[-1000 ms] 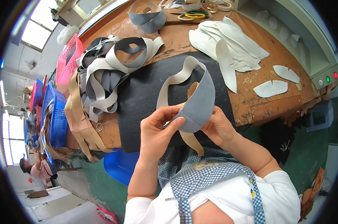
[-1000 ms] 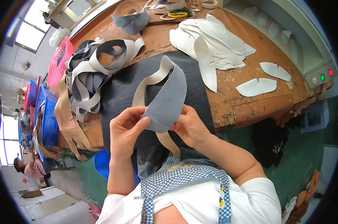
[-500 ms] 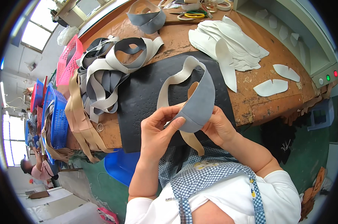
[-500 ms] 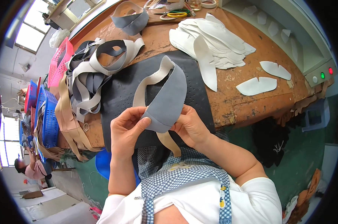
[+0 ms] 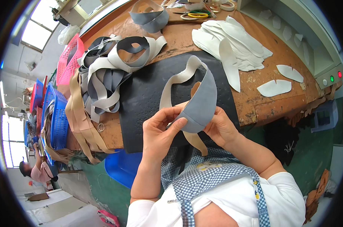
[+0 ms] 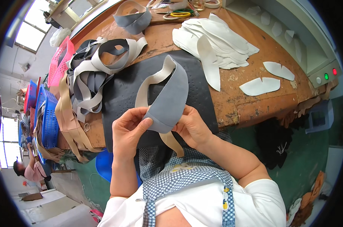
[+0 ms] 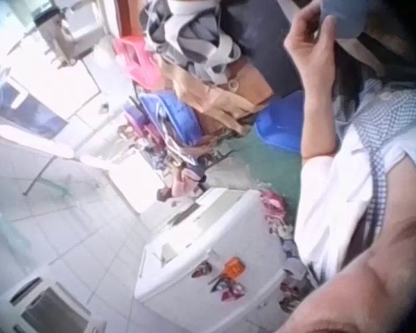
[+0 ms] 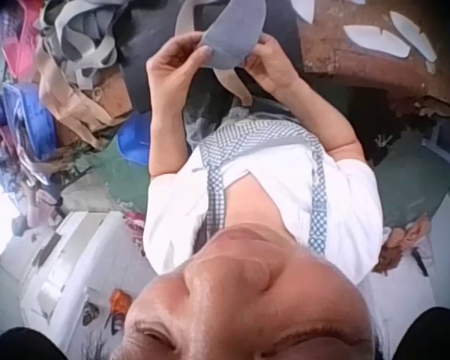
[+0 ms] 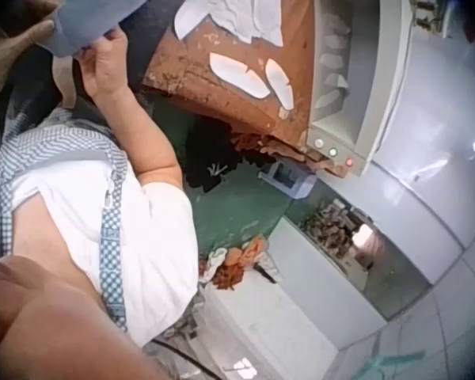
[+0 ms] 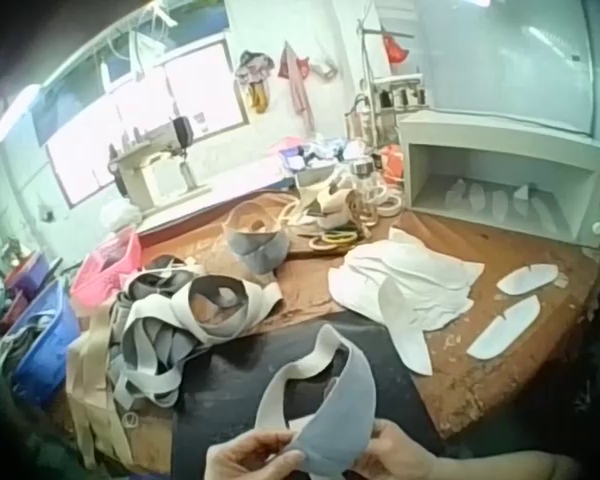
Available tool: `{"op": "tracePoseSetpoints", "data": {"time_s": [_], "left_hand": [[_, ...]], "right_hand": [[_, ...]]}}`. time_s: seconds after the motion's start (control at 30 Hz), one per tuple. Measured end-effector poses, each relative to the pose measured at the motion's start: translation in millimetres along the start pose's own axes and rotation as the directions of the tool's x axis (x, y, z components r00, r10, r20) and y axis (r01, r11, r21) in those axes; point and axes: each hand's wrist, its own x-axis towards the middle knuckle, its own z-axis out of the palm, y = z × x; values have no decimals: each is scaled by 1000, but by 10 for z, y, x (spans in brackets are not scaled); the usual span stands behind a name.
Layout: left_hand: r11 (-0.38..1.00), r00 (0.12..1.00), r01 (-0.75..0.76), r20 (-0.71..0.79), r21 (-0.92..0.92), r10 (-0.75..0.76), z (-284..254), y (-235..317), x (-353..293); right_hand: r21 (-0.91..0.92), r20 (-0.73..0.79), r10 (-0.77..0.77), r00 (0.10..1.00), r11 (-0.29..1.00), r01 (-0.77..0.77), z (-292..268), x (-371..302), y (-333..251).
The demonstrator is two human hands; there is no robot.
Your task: Assembling shoe upper components and linings by hand at a workbench.
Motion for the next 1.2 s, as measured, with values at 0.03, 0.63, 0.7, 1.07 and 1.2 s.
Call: {"op": "tracePoseSetpoints", "data": {"time_s": [0.03, 0.63, 0.7, 1.07, 1.2], "left_hand": [[1000, 1000, 1, -2, 4, 0, -1, 6, -6], [1000, 1000, 22, 3, -3, -22, 5, -16, 28], [1000, 1000, 24, 2, -7, -24, 13, -8, 29], [999, 1000, 31, -3, 7, -31, -21, -41, 46], [999, 999, 49, 12, 7, -49, -6, -36, 57]], "right_hand": [[-2, -4, 1, 1000, 1000, -1, 9, -3, 2], [16, -54, -20, 998, 1000, 21, 45, 3, -19], [21, -50, -23, 998, 1000, 24, 34, 10, -17], [-93, -75, -115, 991, 990, 108, 90, -10, -76], [-299, -71, -477, 876, 848, 437, 27, 44, -34]]}}
